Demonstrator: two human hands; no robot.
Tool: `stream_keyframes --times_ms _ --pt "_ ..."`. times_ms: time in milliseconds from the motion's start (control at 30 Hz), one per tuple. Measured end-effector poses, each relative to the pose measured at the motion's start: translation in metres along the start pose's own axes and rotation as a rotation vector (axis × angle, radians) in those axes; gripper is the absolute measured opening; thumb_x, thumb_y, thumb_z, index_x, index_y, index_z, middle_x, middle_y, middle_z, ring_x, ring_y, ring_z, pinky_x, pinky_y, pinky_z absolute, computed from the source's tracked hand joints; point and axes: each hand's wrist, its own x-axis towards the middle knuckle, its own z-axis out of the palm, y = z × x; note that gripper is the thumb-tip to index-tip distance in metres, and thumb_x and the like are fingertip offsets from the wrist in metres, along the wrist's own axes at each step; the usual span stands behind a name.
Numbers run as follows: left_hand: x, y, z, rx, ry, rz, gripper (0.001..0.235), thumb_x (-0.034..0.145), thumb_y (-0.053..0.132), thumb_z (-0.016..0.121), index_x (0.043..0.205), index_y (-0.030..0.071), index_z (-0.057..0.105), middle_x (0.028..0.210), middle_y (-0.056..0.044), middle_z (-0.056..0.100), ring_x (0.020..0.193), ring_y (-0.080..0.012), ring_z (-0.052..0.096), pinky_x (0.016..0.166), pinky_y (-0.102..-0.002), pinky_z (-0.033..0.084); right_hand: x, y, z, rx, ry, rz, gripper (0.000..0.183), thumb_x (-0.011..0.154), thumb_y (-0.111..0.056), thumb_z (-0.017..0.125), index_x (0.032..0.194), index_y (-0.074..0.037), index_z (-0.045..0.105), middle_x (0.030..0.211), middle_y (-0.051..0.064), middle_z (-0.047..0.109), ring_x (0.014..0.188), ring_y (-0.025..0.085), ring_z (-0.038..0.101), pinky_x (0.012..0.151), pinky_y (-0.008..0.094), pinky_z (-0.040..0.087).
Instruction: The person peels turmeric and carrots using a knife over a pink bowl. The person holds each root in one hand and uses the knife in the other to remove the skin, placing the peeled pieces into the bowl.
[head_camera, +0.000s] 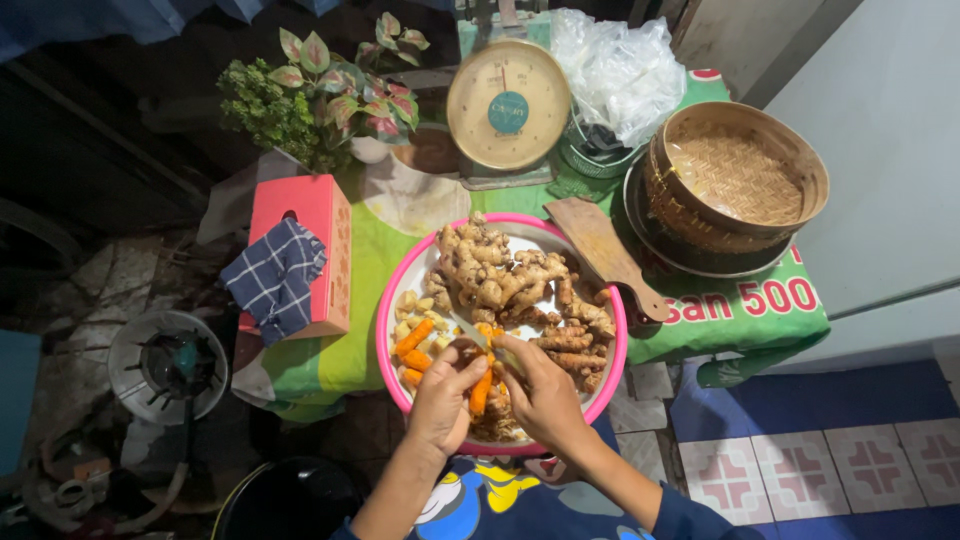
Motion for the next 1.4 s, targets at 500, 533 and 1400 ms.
stream_keyframes --times_ms 500,533,1400 --pt "0.049 -0.015 -0.061 0.039 -0.083 0.016 0.056 0.093 0.004 0.061 0.147 0.01 0.051 0.102 -0.006 0.066 0.081 -0.0152 0.065 0.063 -0.032 0.057 0.038 0.092 0.013 1.006 -0.133 0.833 0.029 0.105 -0.034 0.05 0.113 -0.01 0.065 0.079 0.003 0.066 0.05 0.009 0.05 0.043 0.026 0.041" --pt "0.056 -0.015 -0.068 0.012 -0.087 0.023 0.056 0.093 0.004 0.061 0.148 0.01 0.051 0.103 -0.007 0.066 0.083 -0.0157 0.065 0.067 -0.032 0.058 0.04 0.099 0.014 0.979 -0.087 0.899 0.031 0.105 -0.034 0.051 0.113 -0.007 0.067 0.08 0.004 0.066 0.052 0.009 0.052 0.046 0.027 0.046" --pt "0.115 -0.034 -0.085 0.067 -0.126 0.069 0.041 0.093 0.004 0.064 0.134 0.003 0.061 0.11 -0.008 0.071 0.091 -0.0135 0.072 0.08 -0.027 0.06 0.029 0.096 0.051 0.336 -0.052 0.502 0.025 0.101 -0.018 0.055 0.124 -0.011 0.061 0.093 0.005 0.065 0.074 0.016 0.06 0.063 0.034 0.054"
